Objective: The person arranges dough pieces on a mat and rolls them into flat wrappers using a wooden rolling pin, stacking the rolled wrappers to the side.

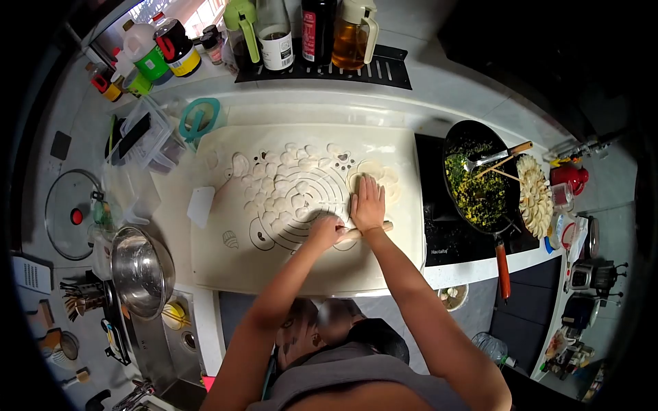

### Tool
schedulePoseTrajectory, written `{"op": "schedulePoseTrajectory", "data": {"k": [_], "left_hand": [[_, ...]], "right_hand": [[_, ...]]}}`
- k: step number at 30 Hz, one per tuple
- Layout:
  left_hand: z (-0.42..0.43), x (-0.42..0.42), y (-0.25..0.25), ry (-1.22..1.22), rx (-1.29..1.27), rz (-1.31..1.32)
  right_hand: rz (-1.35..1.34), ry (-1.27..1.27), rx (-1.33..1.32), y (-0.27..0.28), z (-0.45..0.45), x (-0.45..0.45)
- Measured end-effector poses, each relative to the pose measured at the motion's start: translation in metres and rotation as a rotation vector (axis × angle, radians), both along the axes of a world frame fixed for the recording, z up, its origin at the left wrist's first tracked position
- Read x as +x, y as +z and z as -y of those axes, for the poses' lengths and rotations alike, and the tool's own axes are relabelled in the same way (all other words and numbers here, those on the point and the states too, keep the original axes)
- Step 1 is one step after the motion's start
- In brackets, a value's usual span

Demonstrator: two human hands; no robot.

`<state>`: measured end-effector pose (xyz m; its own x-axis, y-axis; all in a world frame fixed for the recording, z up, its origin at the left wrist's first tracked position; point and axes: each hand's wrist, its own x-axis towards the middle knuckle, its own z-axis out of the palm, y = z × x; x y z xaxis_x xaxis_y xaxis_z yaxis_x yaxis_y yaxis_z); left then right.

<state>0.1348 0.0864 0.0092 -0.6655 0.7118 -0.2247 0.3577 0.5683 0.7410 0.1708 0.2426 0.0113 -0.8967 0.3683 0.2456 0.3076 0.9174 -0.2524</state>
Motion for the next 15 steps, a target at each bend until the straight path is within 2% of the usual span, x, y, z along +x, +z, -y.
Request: {"op": "schedulePoseTrajectory", "data": {"k": [3,6,7,10,11,14,15], "left_hand": [[-0.002,0.002,-0.007,-0.142,-0.053,-0.141],[0.002,0.004,-0.018,-0.052,0.008,-0.018],[0.010,0.010,-0.017,0.110,0.114,0.026],[0.015,0.019,-0.004,0.281,0.066,0.368],[0.021,0.024,-0.016,0.206,0.132,0.252],[0.023,0.024,0.001,0.043,0.145,0.055],[0.020,0.020,0.003,0.020,0.108,0.068]], "right_hand": [[0.056,-0.012,-0.065,0.004,0.011,0.046],[0.085,0.069,-0.042,-0.002,0.020,0.108],[0.144,0.106,-0.050,0.009,0.023,0.127],[0.117,0.100,-0.040,0.007,0.024,0.118],[0.118,0.106,-0.009,0.006,0.022,0.105],[0.079,0.134,-0.012,0.011,0.012,0.064],[0.039,0.123,-0.016,0.010,0.010,0.053]]}}
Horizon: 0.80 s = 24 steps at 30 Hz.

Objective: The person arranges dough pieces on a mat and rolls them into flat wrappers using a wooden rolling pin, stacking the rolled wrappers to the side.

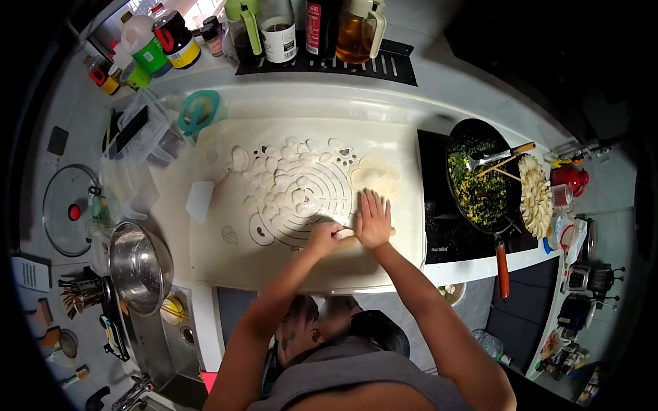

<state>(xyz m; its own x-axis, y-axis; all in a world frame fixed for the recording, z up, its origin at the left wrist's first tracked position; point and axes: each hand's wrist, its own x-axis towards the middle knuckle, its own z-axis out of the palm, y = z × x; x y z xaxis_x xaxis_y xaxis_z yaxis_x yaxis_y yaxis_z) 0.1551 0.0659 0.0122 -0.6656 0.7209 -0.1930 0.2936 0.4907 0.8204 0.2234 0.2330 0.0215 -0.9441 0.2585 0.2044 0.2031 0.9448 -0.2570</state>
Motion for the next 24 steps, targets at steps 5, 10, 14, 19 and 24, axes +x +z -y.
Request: {"op": "schedulePoseTrajectory", "data": {"k": [5,10,14,19,24], "left_hand": [[-0.013,-0.024,-0.006,-0.002,-0.023,-0.057],[-0.022,-0.023,-0.012,-0.125,-0.045,-0.090],[-0.016,-0.019,-0.013,-0.027,-0.073,-0.034],[-0.002,-0.013,-0.026,0.107,0.013,0.050],[-0.001,-0.017,-0.019,0.034,-0.022,-0.095]], "right_hand": [[0.004,-0.130,0.023,-0.009,-0.013,-0.056],[-0.039,-0.143,-0.039,-0.013,-0.006,-0.021],[0.085,-0.065,-0.028,-0.006,0.010,0.055],[0.083,-0.003,0.005,-0.001,0.009,0.044],[0.037,-0.050,0.036,0.000,-0.006,-0.023]]}}
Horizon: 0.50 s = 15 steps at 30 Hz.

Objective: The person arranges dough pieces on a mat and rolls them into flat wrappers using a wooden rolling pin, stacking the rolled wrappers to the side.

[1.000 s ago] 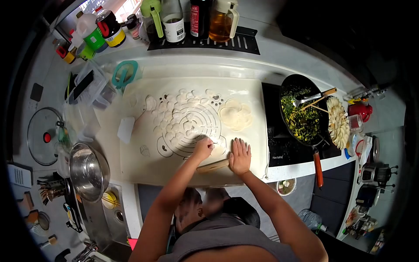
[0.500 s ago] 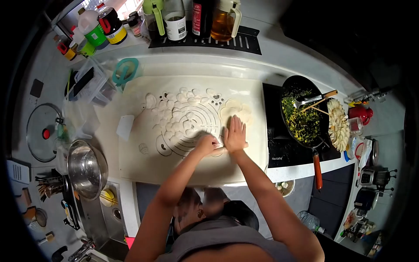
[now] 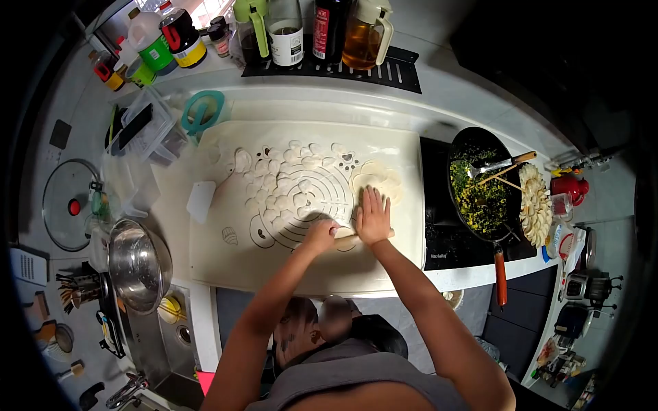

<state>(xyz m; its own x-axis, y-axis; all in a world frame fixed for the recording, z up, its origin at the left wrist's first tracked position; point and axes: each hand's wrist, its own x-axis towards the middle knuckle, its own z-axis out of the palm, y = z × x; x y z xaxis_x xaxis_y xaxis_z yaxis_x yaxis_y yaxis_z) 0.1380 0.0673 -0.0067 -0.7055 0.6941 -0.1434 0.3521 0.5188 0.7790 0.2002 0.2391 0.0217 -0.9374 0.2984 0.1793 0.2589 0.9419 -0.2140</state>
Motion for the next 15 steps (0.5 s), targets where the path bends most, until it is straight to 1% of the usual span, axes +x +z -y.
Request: {"op": "schedulePoseTrajectory", "data": {"k": [4,6,7,10,12,14,15], "left_hand": [[-0.009,-0.009,0.019,-0.054,-0.088,-0.013],[-0.013,-0.011,0.017,-0.111,-0.075,-0.017],[-0.014,-0.011,0.015,-0.145,-0.070,-0.017],[-0.017,-0.008,0.016,-0.127,-0.141,0.011],[-0.015,-0.007,-0.003,-0.059,-0.133,0.051],[-0.010,-0.004,0.001,0.020,-0.109,0.137],[-0.007,0.000,0.000,0.028,-0.083,0.131]], "right_hand": [[-0.027,-0.086,0.015,-0.014,-0.009,-0.036],[-0.031,-0.103,-0.005,-0.015,-0.009,-0.034],[-0.031,-0.104,-0.027,-0.015,-0.007,-0.025],[-0.011,-0.094,-0.069,-0.009,0.006,0.027],[0.045,-0.050,-0.090,0.000,0.016,0.069],[0.062,-0.021,-0.069,-0.001,0.020,0.094],[0.072,-0.019,-0.063,0.001,0.021,0.100]]}}
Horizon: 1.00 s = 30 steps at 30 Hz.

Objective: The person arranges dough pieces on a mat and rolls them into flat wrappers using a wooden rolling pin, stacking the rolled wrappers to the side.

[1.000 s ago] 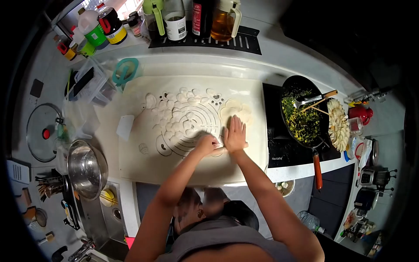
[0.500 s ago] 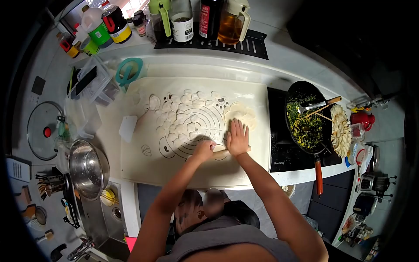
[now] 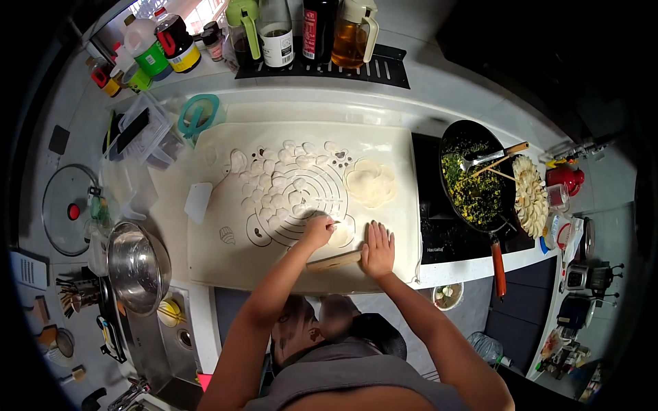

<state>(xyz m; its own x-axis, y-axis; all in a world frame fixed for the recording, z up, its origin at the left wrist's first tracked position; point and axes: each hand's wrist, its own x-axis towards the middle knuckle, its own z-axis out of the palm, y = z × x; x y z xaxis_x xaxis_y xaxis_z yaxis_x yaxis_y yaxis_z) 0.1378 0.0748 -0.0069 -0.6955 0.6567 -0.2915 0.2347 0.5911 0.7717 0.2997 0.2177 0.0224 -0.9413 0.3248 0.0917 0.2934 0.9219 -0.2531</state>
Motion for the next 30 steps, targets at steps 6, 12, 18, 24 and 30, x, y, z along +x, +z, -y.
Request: {"op": "schedulePoseTrajectory", "data": {"k": [6,12,18,24,30], "left_hand": [[0.010,0.007,0.006,-0.014,0.078,-0.076],[-0.003,-0.009,0.005,0.032,0.072,-0.143],[-0.004,0.000,0.010,-0.110,-0.041,-0.172],[0.008,0.002,-0.007,0.139,0.052,-0.104],[-0.045,-0.029,0.027,0.193,0.320,0.144]], "right_hand": [[-0.103,0.037,0.070,-0.007,-0.018,-0.083],[-0.106,-0.080,0.034,-0.017,-0.029,-0.135],[0.026,-0.040,-0.043,0.000,-0.010,-0.060],[0.017,0.206,-0.079,0.008,-0.010,0.020],[0.028,0.185,-0.070,0.001,-0.011,0.009]]}}
